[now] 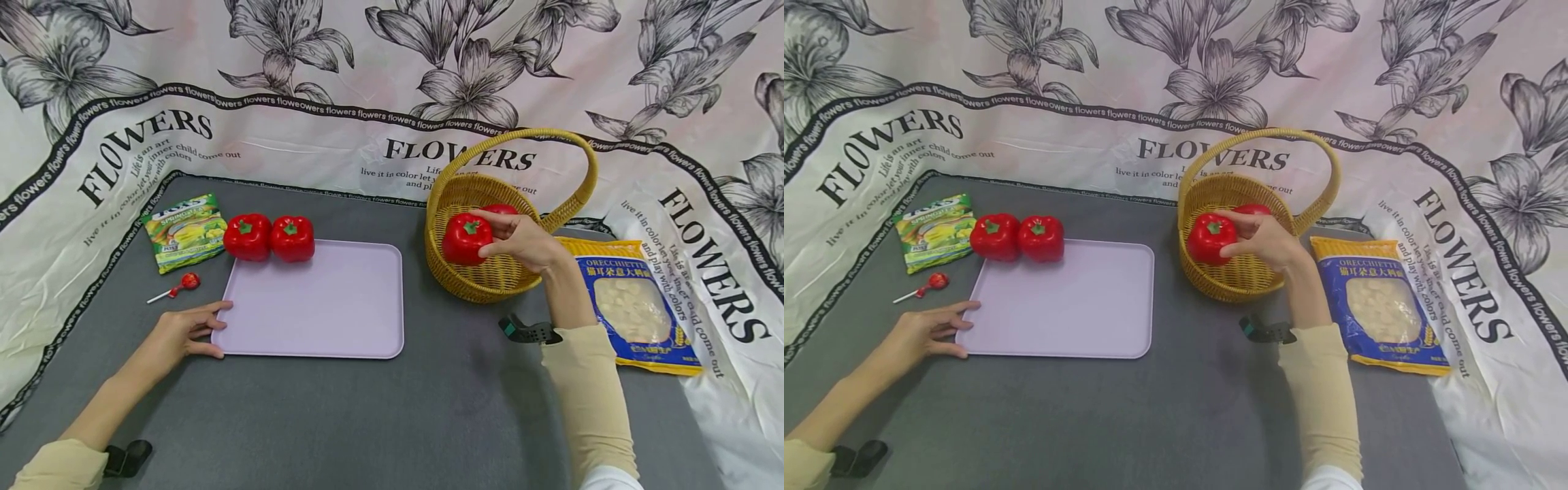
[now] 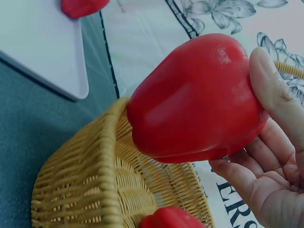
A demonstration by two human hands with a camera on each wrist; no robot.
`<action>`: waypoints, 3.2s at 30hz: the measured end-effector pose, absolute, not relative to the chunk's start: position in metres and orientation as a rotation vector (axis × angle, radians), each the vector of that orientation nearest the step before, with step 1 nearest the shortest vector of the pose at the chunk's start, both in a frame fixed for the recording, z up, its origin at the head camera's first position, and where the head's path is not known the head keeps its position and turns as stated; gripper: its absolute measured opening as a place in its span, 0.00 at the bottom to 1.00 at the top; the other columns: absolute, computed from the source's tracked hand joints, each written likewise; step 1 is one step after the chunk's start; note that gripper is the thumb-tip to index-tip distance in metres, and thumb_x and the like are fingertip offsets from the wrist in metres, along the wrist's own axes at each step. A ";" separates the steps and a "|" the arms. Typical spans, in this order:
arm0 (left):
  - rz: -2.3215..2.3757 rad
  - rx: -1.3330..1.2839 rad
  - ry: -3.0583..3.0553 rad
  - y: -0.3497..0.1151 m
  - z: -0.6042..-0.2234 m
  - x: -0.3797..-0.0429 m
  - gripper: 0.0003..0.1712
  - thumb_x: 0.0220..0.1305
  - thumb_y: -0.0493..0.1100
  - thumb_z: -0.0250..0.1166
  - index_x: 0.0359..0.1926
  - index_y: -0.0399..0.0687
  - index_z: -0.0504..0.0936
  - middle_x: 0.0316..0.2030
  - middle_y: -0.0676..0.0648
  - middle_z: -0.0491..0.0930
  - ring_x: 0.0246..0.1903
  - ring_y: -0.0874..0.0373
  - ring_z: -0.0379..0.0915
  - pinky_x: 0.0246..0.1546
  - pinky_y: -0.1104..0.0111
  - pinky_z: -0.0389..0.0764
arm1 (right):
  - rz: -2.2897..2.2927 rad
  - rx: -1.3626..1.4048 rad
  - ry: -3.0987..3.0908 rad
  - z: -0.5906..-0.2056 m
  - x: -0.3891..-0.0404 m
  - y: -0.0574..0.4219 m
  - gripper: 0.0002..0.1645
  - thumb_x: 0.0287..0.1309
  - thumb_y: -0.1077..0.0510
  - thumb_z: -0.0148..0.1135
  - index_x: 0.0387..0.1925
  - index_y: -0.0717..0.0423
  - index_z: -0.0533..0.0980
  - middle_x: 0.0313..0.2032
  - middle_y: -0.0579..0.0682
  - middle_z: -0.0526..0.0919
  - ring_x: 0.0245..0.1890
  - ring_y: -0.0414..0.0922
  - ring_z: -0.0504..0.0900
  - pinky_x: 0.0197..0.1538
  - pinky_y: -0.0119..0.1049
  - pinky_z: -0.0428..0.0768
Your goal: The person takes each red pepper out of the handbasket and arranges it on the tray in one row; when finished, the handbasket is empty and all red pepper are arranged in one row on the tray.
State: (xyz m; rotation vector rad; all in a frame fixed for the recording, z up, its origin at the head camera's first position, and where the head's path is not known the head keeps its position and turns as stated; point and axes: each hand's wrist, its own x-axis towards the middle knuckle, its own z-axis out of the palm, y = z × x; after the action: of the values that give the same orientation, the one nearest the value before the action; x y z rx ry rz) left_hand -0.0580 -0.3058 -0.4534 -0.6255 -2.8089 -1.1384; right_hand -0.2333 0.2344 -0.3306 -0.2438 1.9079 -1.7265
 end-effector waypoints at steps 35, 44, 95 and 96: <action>-1.122 -0.607 -2.839 -0.306 -0.452 -0.058 0.23 0.31 0.33 0.81 0.36 0.37 0.86 0.53 0.34 0.78 0.47 0.39 0.77 0.39 0.77 0.78 | -1.699 -0.369 1.823 -0.333 -0.244 0.164 0.34 0.53 0.71 0.66 0.63 0.54 0.71 0.58 0.55 0.76 0.57 0.50 0.73 0.52 0.40 0.80; -1.132 -0.612 -2.831 -0.306 -0.451 -0.058 0.23 0.31 0.33 0.80 0.36 0.38 0.86 0.53 0.35 0.78 0.47 0.39 0.76 0.40 0.83 0.76 | -1.691 -0.397 1.801 -0.338 -0.244 0.146 0.34 0.55 0.73 0.63 0.64 0.57 0.70 0.59 0.57 0.75 0.58 0.52 0.73 0.53 0.41 0.79; -1.147 -0.630 -2.770 -0.306 -0.454 -0.056 0.24 0.31 0.38 0.81 0.36 0.36 0.86 0.52 0.35 0.79 0.46 0.44 0.78 0.40 0.89 0.71 | -1.656 -0.497 1.692 -0.418 -0.284 0.049 0.37 0.52 0.75 0.64 0.65 0.59 0.68 0.60 0.58 0.74 0.59 0.50 0.74 0.58 0.42 0.75; -1.154 -0.629 -2.767 -0.306 -0.455 -0.057 0.24 0.31 0.37 0.81 0.36 0.36 0.86 0.52 0.35 0.79 0.46 0.43 0.77 0.40 0.89 0.71 | -1.657 -0.498 1.694 -0.419 -0.284 0.049 0.38 0.52 0.75 0.64 0.65 0.59 0.68 0.61 0.58 0.74 0.59 0.50 0.73 0.58 0.42 0.75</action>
State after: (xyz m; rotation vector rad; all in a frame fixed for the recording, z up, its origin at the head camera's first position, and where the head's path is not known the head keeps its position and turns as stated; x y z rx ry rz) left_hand -0.0565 -0.3060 -0.4545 -0.6295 -2.7674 -1.1537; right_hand -0.2839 0.0485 -0.4185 -0.4985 1.6940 -1.6565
